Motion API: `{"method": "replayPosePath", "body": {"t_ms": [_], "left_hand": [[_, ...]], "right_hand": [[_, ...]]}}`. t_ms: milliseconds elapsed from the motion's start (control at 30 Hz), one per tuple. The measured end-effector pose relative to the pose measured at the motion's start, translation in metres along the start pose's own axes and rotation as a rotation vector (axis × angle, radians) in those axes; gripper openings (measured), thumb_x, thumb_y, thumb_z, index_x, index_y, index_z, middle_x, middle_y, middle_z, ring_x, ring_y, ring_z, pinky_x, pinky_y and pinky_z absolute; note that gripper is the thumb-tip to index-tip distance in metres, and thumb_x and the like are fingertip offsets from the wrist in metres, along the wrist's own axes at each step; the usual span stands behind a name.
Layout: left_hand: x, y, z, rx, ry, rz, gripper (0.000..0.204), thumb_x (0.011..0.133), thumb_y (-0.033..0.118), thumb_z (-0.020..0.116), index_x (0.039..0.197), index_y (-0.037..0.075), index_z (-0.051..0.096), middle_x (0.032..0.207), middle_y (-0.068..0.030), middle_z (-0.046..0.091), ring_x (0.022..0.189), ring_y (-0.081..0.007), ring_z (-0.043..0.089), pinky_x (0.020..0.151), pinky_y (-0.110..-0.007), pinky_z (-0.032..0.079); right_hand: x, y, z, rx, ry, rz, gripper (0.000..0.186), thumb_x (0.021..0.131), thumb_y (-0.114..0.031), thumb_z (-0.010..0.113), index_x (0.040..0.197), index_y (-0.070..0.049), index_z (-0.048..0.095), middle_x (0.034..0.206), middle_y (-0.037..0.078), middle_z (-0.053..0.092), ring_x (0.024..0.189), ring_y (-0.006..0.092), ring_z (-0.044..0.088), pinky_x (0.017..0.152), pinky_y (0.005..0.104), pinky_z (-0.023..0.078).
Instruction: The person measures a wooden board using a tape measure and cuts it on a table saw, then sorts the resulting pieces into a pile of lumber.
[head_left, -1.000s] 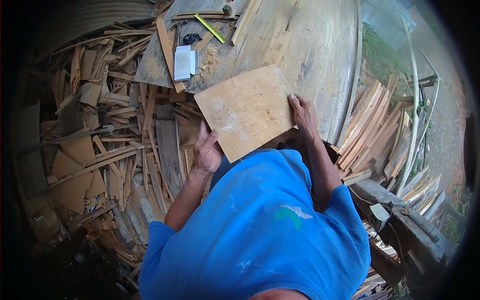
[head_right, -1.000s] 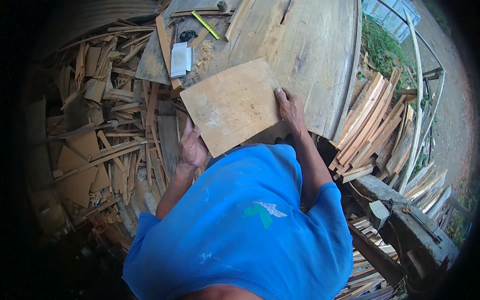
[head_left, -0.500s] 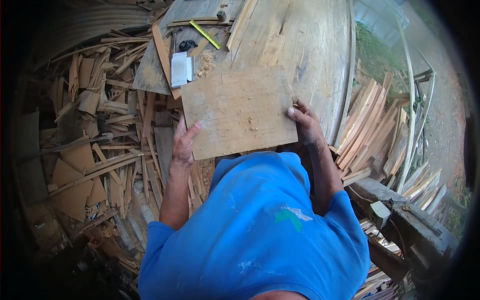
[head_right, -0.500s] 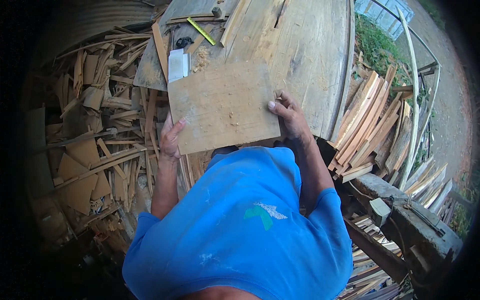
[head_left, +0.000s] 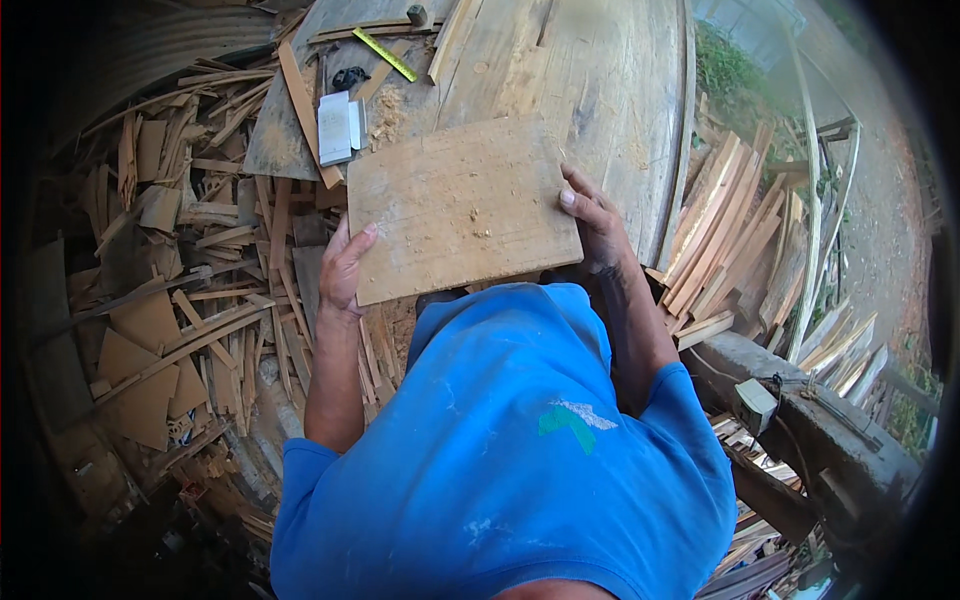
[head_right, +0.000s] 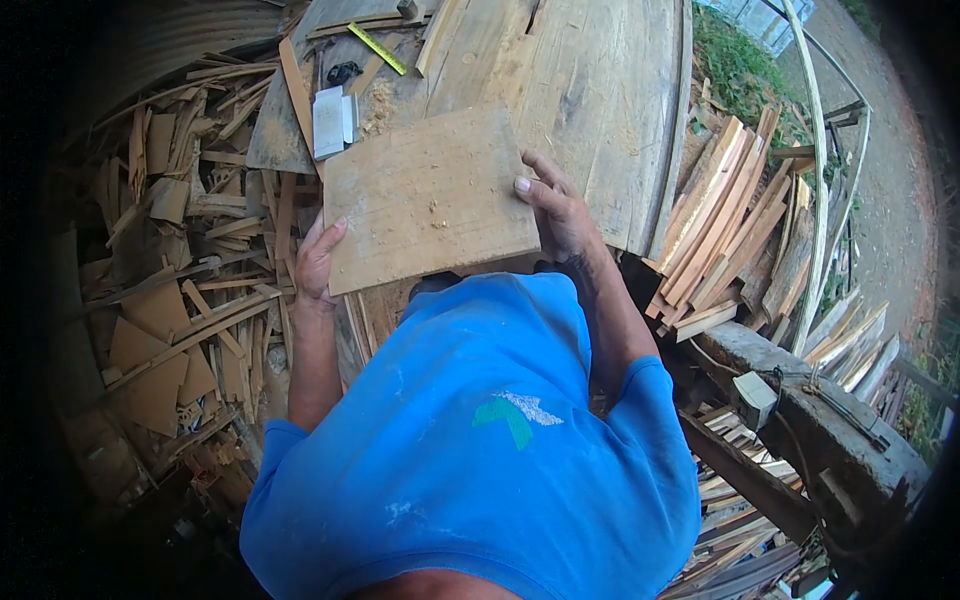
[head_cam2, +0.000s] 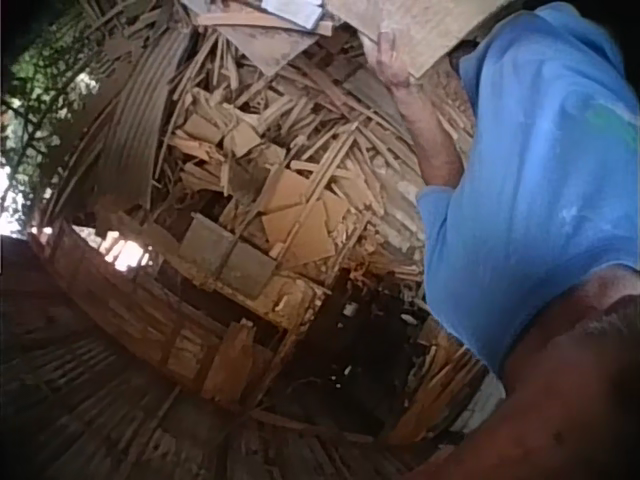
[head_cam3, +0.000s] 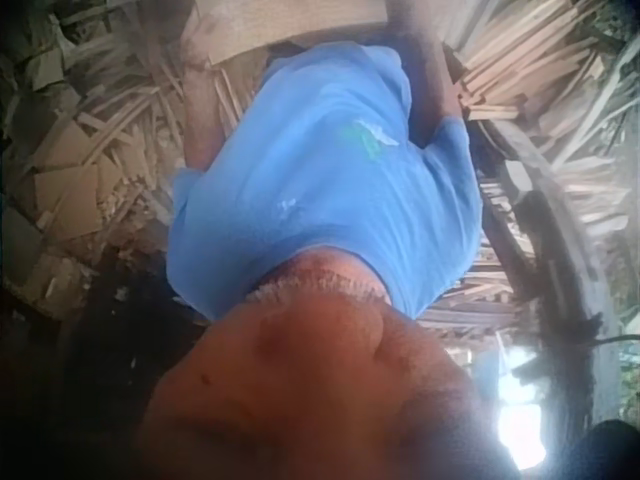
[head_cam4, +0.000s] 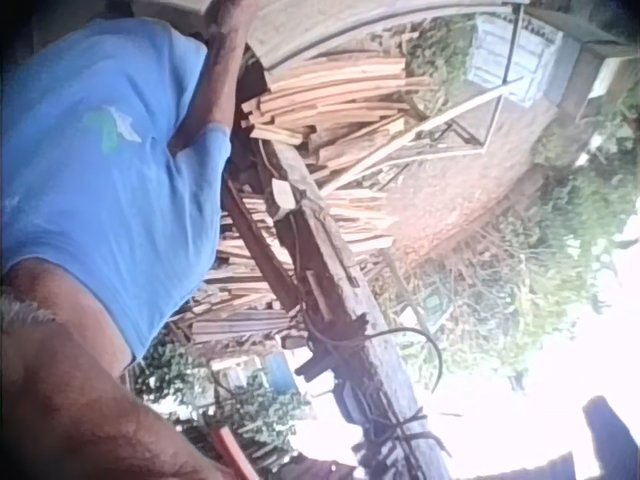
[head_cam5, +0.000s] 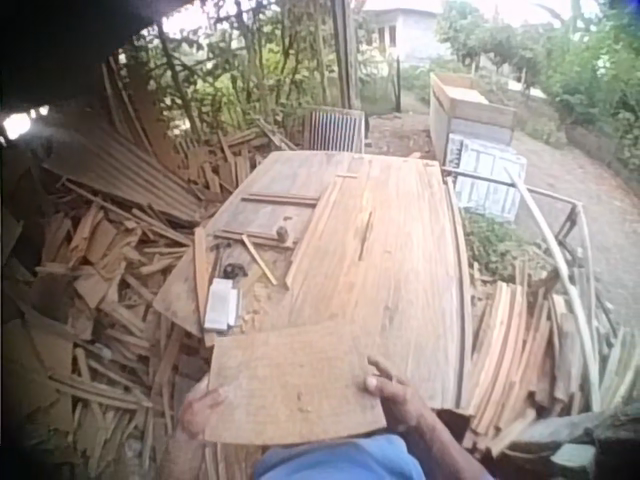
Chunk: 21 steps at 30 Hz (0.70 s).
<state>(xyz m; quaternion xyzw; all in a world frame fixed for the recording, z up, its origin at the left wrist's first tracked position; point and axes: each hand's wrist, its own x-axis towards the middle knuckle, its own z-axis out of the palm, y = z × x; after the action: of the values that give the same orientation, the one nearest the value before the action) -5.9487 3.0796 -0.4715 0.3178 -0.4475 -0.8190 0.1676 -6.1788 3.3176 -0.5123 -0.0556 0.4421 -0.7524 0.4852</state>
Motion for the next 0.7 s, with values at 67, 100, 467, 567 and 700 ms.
{"method": "replayPosePath", "body": {"t_ms": [67,100,467,567,700], "left_hand": [[0.0,0.0,0.002,-0.028,0.028,-0.034,0.054,0.096,0.005,0.053,0.147,-0.002,0.038,0.134,-0.0163,0.057,0.117,-0.0248,0.061,0.099,-0.037,0.051],[-0.001,0.001,0.0,-0.027,0.033,-0.035,0.054,0.096,0.005,0.053,0.147,-0.002,0.038,0.134,-0.0163,0.057,0.117,-0.0248,0.061,0.099,-0.037,0.051],[-0.011,0.005,0.005,0.158,-0.057,0.177,0.063,0.094,0.006,0.059,0.15,-0.003,0.031,0.139,-0.0164,0.053,0.129,-0.0238,0.051,0.109,-0.038,0.042],[-0.012,0.01,-0.004,0.407,-0.068,0.339,0.065,0.091,0.003,0.065,0.148,-0.001,0.034,0.138,-0.0143,0.054,0.131,-0.0231,0.049,0.11,-0.039,0.04],[-0.014,0.014,-0.013,0.492,-0.069,0.391,0.063,0.089,0.004,0.07,0.144,0.002,0.039,0.137,-0.0131,0.054,0.129,-0.0221,0.05,0.11,-0.037,0.04]], "right_hand": [[0.0,0.0,0.001,0.028,0.016,0.005,0.088,0.082,-0.027,0.071,0.153,0.004,0.029,0.143,0.024,0.05,0.126,0.0313,0.055,0.107,0.0414,0.045],[-0.001,-0.003,0.004,0.03,0.014,0.009,0.088,0.082,-0.027,0.071,0.153,0.004,0.029,0.143,0.024,0.05,0.126,0.0313,0.055,0.107,0.0414,0.045],[-0.005,0.004,-0.006,-0.235,-0.026,0.039,0.086,0.081,-0.015,0.076,0.153,-0.002,0.032,0.13,0.022,0.059,0.118,0.0312,0.058,0.105,0.0424,0.044],[-0.011,0.005,-0.003,-0.225,-0.037,-0.007,0.08,0.082,-0.011,0.077,0.151,-0.005,0.037,0.131,0.021,0.06,0.121,0.03,0.057,0.103,0.0404,0.044],[-0.014,-0.001,0.007,-0.207,-0.137,-0.138,0.068,0.085,-0.002,0.074,0.146,-0.004,0.042,0.129,0.015,0.062,0.121,0.0255,0.058,0.104,0.0409,0.044]]}}
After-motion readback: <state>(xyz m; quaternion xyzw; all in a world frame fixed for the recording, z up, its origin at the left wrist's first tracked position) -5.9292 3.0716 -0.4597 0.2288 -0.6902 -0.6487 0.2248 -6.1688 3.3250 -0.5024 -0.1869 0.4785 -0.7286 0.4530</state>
